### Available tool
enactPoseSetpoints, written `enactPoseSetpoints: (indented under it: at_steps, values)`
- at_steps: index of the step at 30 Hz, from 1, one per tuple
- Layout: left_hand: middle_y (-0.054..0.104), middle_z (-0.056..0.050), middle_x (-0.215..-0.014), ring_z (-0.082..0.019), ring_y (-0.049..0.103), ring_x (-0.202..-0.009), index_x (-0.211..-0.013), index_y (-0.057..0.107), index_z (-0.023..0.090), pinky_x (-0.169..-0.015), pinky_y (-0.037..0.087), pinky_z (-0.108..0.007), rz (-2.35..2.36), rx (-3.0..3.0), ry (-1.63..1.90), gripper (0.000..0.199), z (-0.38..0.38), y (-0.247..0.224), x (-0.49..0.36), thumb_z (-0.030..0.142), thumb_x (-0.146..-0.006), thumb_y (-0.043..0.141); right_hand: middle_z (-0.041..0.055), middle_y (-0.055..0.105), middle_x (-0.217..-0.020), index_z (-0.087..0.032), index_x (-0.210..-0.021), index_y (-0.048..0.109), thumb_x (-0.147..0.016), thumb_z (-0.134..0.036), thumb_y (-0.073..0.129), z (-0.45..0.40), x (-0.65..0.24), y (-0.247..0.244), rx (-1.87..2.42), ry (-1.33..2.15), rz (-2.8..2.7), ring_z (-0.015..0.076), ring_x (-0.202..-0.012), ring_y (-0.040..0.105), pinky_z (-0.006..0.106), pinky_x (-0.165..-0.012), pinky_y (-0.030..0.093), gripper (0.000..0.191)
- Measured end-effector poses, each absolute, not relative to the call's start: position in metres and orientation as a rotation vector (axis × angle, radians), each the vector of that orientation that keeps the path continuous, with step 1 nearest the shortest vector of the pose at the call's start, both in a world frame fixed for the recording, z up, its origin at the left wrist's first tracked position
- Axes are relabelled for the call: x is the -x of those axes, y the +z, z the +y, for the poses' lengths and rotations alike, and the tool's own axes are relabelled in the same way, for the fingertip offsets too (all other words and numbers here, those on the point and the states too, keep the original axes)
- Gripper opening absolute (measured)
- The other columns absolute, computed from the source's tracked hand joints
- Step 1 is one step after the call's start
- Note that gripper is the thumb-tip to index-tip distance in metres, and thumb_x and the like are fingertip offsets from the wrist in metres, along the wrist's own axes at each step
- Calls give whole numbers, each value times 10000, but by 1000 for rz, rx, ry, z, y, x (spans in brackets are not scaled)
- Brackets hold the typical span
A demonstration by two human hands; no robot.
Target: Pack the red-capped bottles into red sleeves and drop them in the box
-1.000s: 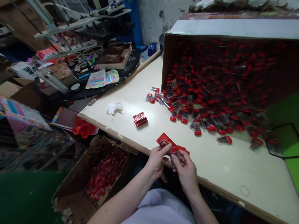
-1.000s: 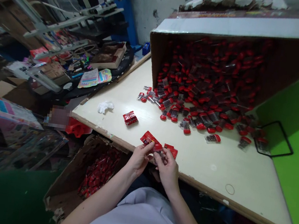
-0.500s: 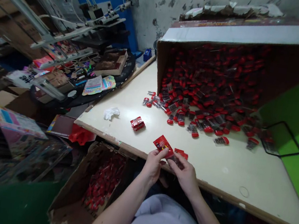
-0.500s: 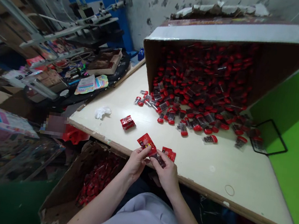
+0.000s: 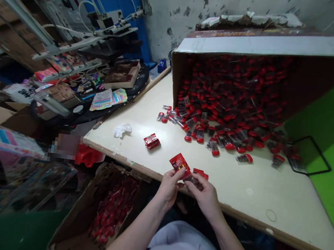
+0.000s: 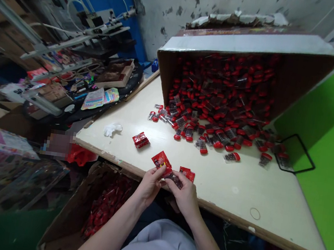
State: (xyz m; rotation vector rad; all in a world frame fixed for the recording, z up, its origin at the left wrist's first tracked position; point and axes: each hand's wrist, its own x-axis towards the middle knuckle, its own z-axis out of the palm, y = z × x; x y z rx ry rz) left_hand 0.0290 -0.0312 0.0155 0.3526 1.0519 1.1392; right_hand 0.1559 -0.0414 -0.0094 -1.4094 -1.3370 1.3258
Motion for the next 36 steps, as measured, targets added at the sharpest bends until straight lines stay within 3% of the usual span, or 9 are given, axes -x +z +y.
enactPoseSetpoints:
  at_steps: [10, 16, 22, 27, 36]
  values:
    - [677, -81, -775, -129, 587, -684, -794, 697, 104, -633, 424, -232, 1048, -380, 1129, 248, -31, 22, -24, 310, -662, 733, 22, 672, -736, -210, -857, 528, -750, -409, 658, -41, -148, -6, 1345, 1364, -1255, 177, -655, 646, 279, -594, 490, 260]
    - [680, -100, -822, -139, 599, -708, -818, 701, 93, -673, 448, -247, 1041, -360, 1151, 266, -32, 19, -22, 286, -642, 751, 43, 683, -803, -212, -881, 532, -754, -405, 661, -43, -141, -9, 1336, 1354, -1202, 200, -731, 667, 301, -648, 515, 265]
    - [662, -76, -730, -110, 574, -618, -793, 690, 98, -591, 430, -219, 957, -267, 1209, 231, -33, 18, -28, 307, -696, 708, 51, 682, -811, -210, -898, 520, -749, -417, 666, -40, -135, -7, 1281, 1440, -1097, 199, -712, 667, 308, -633, 540, 294]
    - [655, -71, -752, -107, 570, -656, -789, 687, 98, -621, 427, -215, 988, -280, 1268, 236, -25, 24, -23, 313, -694, 710, 62, 679, -915, -212, -1016, 533, -765, -417, 648, -38, -138, 1, 1151, 1561, -1077, 201, -806, 665, 314, -684, 553, 344]
    - [673, -82, -779, -148, 600, -714, -785, 686, 107, -670, 429, -254, 1046, -323, 1265, 278, -28, 27, -18, 328, -630, 753, 13, 662, -738, -215, -923, 565, -766, -445, 635, -46, -139, 5, 1271, 1524, -1157, 168, -617, 642, 285, -574, 537, 287]
